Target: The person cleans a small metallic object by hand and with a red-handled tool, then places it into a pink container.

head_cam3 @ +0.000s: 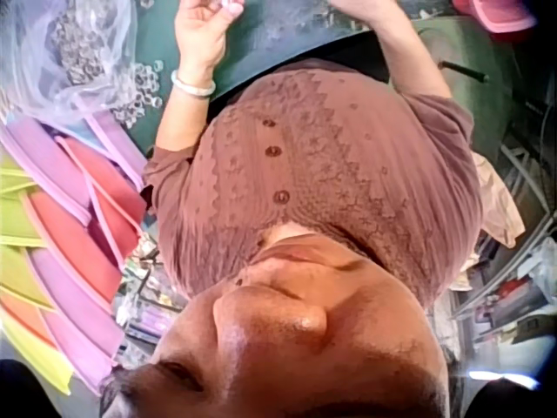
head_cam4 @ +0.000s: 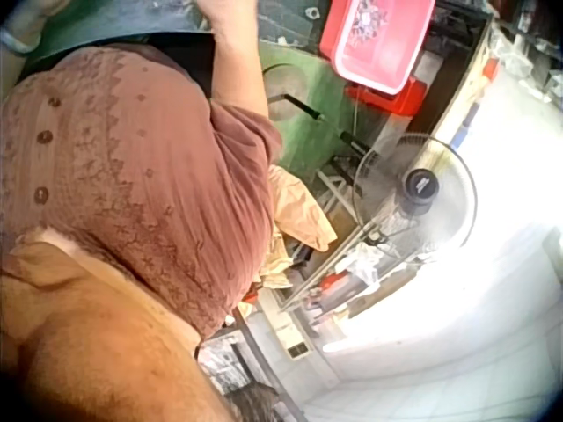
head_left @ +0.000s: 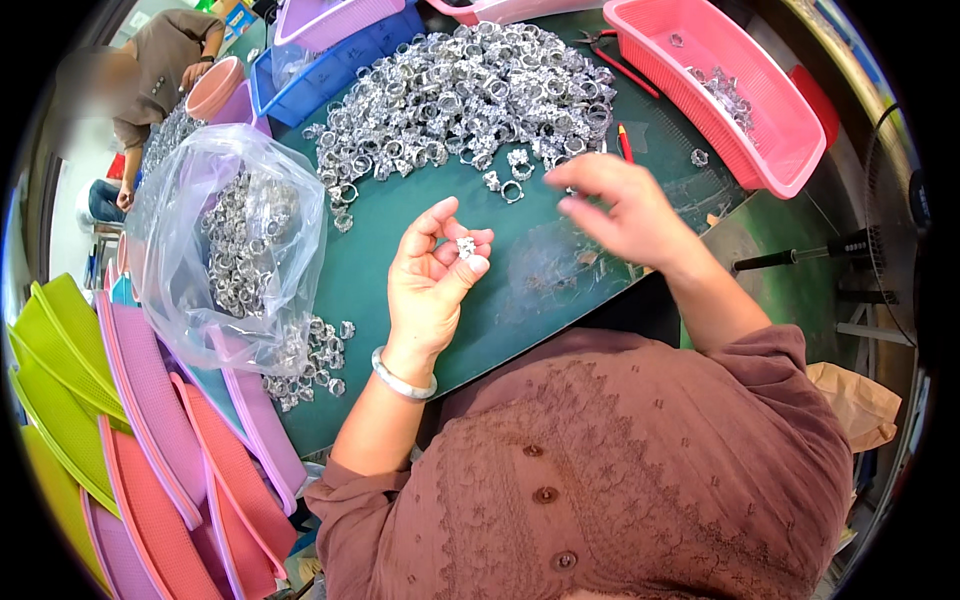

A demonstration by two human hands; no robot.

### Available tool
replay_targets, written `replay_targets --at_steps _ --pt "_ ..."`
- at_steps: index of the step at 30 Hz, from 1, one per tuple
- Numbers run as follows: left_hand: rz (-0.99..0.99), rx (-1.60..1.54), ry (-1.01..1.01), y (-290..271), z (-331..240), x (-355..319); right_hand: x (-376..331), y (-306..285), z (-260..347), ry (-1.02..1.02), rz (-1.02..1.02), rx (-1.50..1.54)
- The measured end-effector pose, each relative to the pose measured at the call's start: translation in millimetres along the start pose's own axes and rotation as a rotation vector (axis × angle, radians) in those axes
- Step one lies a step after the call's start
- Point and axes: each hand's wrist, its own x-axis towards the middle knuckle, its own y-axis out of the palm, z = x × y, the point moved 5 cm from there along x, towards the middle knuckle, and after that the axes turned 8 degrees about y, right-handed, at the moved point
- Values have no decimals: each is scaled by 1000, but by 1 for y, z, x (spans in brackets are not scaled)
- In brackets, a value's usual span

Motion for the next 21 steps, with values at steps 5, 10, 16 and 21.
replay_targets --at_steps 5,10,16,21 --pt "1 59 115 -2 -2 -10 -8 57 19 326 409 600" --pt "-53 74 129 -7 2 -15 -11 82 16 500 405 1082" --pt "-42 209 152 -11 7 -20 -8 87 13 471 374 1140" --pt "-45 396 318 -6 1 -20 -8 90 14 395 307 1052"
